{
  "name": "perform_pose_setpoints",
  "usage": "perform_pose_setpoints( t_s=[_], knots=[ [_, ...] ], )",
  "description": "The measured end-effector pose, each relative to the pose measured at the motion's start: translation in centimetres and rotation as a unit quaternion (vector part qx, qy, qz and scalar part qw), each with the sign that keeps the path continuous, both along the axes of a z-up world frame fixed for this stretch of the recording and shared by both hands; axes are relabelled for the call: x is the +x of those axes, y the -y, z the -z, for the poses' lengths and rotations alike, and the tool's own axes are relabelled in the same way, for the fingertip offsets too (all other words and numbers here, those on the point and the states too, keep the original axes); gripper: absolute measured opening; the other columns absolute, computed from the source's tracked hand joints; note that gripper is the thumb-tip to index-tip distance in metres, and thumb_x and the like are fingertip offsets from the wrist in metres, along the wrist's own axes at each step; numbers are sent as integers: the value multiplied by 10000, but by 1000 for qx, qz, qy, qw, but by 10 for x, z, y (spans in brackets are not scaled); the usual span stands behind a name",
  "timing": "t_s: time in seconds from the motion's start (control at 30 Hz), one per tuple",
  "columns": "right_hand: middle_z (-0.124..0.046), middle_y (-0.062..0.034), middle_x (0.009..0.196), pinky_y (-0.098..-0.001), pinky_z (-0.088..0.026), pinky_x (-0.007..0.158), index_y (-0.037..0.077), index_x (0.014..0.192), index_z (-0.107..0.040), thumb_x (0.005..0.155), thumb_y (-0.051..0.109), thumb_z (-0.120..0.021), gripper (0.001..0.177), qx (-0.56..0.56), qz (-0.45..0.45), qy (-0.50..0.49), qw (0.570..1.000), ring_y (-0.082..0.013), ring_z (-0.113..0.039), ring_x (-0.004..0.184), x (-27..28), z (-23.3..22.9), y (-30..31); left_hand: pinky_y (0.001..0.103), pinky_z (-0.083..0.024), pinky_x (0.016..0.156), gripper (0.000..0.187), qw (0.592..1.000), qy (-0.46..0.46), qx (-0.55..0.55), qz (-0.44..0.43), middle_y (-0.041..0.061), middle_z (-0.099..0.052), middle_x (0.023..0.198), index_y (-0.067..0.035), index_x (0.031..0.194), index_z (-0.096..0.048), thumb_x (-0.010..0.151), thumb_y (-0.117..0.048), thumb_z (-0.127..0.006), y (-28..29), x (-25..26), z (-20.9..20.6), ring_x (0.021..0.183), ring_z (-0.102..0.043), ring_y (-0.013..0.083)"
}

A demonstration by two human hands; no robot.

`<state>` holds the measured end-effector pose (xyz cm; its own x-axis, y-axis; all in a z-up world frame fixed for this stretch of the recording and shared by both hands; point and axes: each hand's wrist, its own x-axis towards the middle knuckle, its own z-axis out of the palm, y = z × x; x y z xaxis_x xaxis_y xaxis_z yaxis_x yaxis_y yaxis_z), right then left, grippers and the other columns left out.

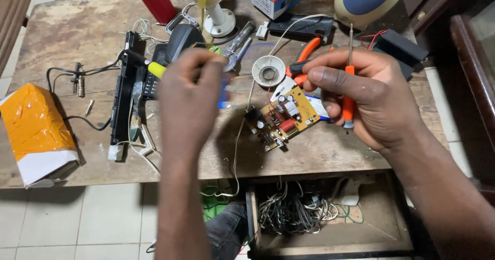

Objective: Disassembling a small electronic device and a mobile phone to inspect and repair internal components on a workbench.

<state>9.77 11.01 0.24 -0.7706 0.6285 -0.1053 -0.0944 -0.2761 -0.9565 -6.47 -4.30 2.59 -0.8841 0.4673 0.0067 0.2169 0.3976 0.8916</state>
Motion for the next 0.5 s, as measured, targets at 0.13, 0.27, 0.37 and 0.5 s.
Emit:
perform_pose_setpoints(
  t_s=[0.13, 0.27, 0.37, 0.5],
  knots=[
    [-678, -148, 820, -180, -384, 363, -46, 957, -714, 832, 72, -755, 177, 24, -10, 14, 1000, -117, -509, 461, -1, -2, 2, 267, -562, 607, 177, 984, -59, -145, -83, -41, -809, 869, -175, 966, -755, 979, -262, -603, 32, -18, -16, 634, -682, 57],
    [-693, -127, 796, -204, -343, 335, 3, 978, -746, 833, 107, -765, 179, 42, -6, 126, 991, -113, -501, 443, -3, -4, 5, 351, -547, 665, 206, 968, 25, -228, -100, 19, -774, 956, -159, 916, -755, 952, -305, -614, 48, -29, -13, 799, -676, 146],
    [-701, -109, 778, -209, -328, 340, 15, 985, -762, 843, 117, -771, 175, 55, -19, 164, 985, -105, -493, 449, -6, -8, 8, 332, -572, 637, 198, 962, 98, -235, -96, 56, -739, 1044, -156, 1054, -747, 989, -298, -627, 47, -30, -19, 784, -649, 173],
    [-723, -112, 795, -233, -324, 369, 16, 977, -766, 870, 88, -748, 130, 70, -30, 199, 977, -119, -482, 474, -7, -10, 11, 261, -534, 452, 173, 968, -2, -171, -185, 37, -791, 856, -159, 1001, -770, 959, -185, -604, 65, -67, 15, 553, -726, 123]
  ],
)
